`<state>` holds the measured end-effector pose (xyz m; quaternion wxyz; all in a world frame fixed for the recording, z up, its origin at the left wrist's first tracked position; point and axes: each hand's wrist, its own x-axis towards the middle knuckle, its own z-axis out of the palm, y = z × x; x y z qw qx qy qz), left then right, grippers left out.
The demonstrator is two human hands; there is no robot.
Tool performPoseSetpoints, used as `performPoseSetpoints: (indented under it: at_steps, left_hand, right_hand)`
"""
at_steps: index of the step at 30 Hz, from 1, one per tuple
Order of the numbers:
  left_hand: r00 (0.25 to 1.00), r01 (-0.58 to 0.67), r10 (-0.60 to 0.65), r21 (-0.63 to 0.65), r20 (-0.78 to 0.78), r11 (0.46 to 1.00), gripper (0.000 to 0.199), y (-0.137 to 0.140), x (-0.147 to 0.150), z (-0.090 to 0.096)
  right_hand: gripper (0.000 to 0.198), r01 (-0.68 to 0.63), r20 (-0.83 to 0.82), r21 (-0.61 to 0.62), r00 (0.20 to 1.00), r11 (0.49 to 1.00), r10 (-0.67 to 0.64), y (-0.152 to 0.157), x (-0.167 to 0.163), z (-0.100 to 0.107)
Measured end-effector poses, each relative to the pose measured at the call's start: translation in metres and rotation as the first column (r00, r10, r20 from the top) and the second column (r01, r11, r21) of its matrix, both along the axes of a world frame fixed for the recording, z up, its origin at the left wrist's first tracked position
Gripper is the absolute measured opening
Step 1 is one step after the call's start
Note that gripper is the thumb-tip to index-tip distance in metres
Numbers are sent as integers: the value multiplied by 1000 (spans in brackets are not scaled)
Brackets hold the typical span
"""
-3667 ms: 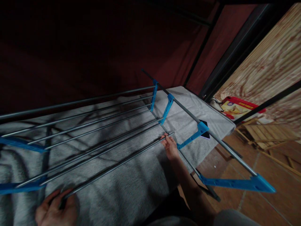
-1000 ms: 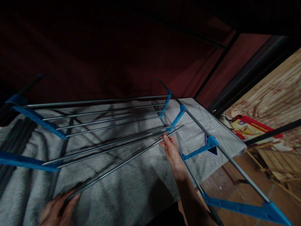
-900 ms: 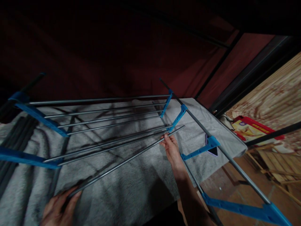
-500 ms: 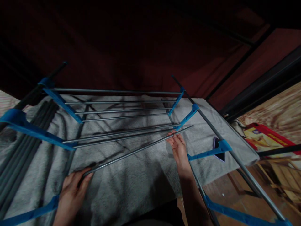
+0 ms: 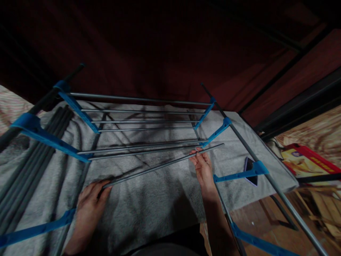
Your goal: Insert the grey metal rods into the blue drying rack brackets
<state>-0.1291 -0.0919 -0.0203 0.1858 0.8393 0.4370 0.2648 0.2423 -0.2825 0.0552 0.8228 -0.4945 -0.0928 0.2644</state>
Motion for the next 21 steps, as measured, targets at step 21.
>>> performPoseSetpoints:
  at_steps: [21]
  left_hand:
    - [998, -58, 60, 132, -12, 990, 36, -3, 12, -5]
  right_hand:
    - [26, 20, 6, 24, 1000, 1000, -20, 10, -11, 10]
